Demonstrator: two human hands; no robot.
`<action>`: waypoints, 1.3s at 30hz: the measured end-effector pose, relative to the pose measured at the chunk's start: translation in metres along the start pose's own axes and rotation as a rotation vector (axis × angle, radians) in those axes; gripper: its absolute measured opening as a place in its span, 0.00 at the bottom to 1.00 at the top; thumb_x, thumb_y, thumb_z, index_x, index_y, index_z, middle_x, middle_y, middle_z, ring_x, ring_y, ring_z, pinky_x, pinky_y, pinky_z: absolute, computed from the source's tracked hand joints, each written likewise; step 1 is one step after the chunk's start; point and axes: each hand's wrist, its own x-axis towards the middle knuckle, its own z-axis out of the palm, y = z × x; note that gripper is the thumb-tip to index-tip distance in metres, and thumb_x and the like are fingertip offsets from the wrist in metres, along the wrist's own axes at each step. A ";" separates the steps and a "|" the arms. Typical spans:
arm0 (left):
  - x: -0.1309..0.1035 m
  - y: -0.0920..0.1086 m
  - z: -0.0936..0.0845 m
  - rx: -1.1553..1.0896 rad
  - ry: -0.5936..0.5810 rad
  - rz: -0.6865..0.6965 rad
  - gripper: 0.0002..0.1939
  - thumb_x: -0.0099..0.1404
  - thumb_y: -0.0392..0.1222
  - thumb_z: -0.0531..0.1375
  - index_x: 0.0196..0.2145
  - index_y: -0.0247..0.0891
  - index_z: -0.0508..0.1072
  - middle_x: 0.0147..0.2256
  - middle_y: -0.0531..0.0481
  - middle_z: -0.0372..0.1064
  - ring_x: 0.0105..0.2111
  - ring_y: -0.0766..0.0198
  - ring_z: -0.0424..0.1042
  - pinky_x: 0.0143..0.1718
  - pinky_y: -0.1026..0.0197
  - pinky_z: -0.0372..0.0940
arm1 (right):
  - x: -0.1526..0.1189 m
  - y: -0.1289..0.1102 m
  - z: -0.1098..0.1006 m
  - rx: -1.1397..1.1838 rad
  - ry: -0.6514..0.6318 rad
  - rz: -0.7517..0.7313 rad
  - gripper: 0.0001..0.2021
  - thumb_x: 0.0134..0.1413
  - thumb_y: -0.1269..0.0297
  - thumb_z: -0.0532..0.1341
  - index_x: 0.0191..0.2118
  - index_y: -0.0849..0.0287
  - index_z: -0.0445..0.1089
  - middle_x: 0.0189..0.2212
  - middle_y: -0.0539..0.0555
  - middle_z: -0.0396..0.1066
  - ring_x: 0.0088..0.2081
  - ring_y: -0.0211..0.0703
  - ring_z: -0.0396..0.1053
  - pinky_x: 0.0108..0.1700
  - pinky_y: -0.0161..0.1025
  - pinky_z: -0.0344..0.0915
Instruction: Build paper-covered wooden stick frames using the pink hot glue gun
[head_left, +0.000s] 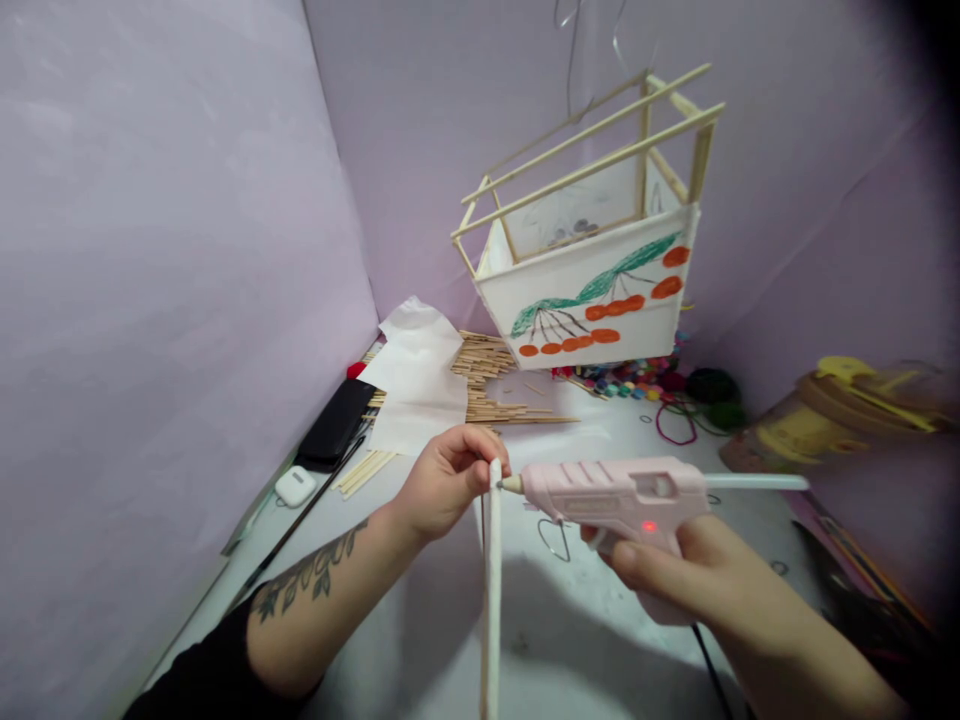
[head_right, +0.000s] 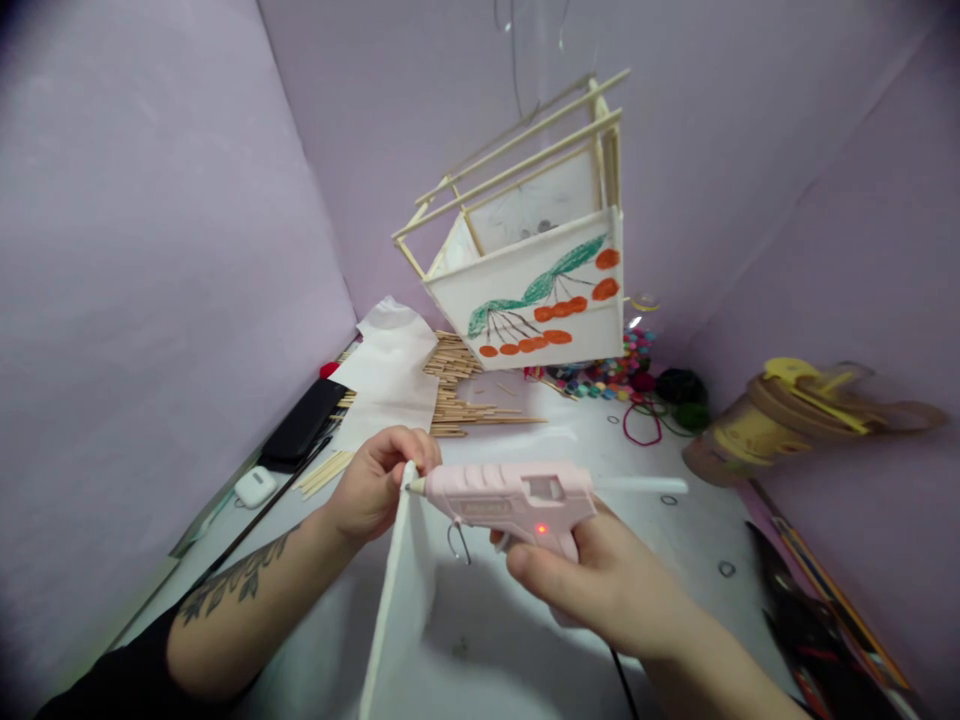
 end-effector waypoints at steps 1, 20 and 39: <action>0.000 0.000 0.000 0.000 0.007 -0.006 0.17 0.56 0.53 0.67 0.28 0.37 0.71 0.26 0.52 0.66 0.27 0.68 0.64 0.29 0.65 0.58 | 0.000 0.000 0.000 0.000 -0.003 -0.005 0.21 0.42 0.43 0.65 0.34 0.57 0.71 0.21 0.49 0.62 0.20 0.34 0.55 0.21 0.32 0.53; -0.004 -0.001 0.002 -0.038 -0.027 0.006 0.14 0.58 0.50 0.67 0.29 0.36 0.71 0.26 0.53 0.66 0.28 0.68 0.65 0.31 0.66 0.59 | 0.005 0.008 0.000 0.022 0.002 0.008 0.24 0.45 0.41 0.63 0.37 0.60 0.70 0.19 0.47 0.60 0.20 0.33 0.53 0.21 0.33 0.49; -0.004 0.001 0.004 -0.013 -0.002 0.004 0.17 0.57 0.53 0.67 0.28 0.36 0.70 0.25 0.54 0.64 0.27 0.68 0.63 0.29 0.66 0.58 | 0.001 0.005 0.003 0.079 0.014 0.031 0.26 0.41 0.39 0.65 0.36 0.59 0.71 0.19 0.47 0.59 0.20 0.33 0.52 0.20 0.32 0.49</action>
